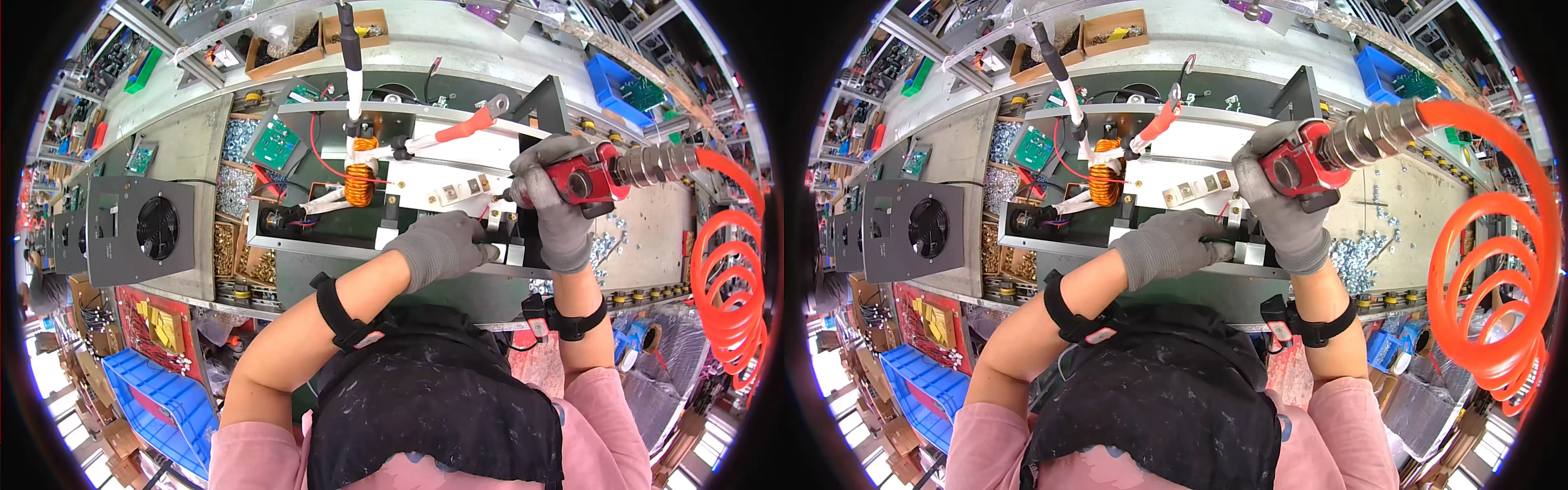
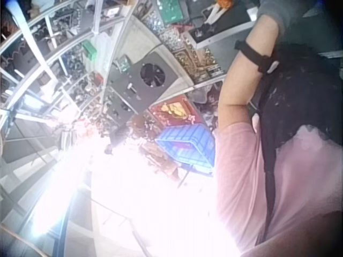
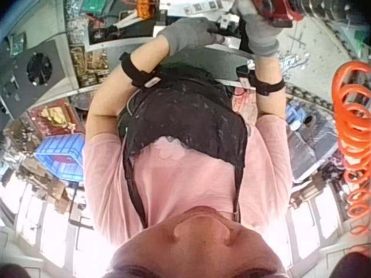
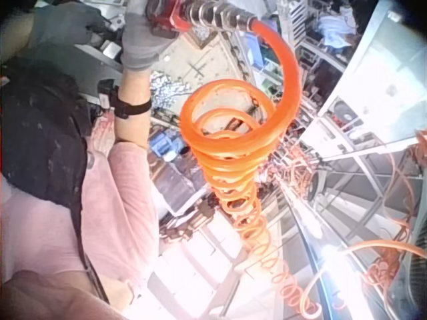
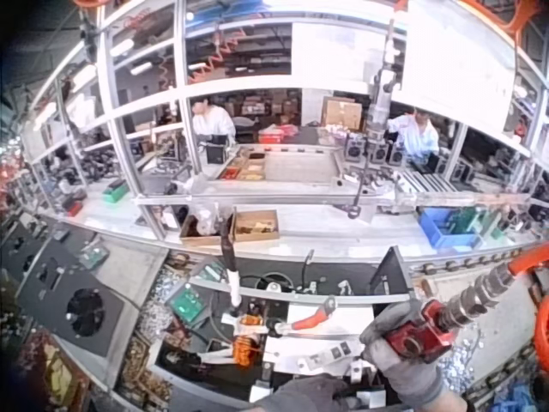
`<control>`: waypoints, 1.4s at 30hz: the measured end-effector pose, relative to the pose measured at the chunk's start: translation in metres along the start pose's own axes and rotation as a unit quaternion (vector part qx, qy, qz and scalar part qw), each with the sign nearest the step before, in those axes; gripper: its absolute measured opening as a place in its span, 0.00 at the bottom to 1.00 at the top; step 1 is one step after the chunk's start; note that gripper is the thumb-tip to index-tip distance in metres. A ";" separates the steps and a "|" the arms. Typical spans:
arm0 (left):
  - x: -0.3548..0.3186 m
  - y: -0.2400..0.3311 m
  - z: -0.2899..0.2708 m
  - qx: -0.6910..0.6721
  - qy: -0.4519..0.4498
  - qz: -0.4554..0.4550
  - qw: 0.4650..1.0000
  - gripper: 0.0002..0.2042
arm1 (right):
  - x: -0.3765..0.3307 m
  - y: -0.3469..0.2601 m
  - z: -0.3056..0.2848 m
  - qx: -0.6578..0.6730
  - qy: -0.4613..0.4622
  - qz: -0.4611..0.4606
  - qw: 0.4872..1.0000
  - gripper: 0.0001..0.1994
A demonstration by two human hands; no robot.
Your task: Assembling electrical components onto a metal chassis using an air screwdriver at a factory workstation.
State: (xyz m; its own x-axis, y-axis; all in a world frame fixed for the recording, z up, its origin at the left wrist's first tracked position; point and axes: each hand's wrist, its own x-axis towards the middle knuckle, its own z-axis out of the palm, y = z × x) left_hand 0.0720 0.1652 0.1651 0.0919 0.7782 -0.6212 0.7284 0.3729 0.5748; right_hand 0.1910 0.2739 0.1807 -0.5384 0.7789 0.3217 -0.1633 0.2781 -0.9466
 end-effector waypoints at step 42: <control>0.016 0.041 0.015 0.082 0.323 -0.085 0.939 0.16 | -0.072 0.048 -0.243 0.447 0.167 0.044 0.878 0.19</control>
State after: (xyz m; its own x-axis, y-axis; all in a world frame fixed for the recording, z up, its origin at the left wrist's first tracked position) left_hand 0.1133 0.1853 0.1712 -0.4279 0.8780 -0.2146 0.7945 0.4786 0.3737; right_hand 0.4228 0.3680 0.1182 -0.3336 0.9381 0.0936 -0.7966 -0.2274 -0.5600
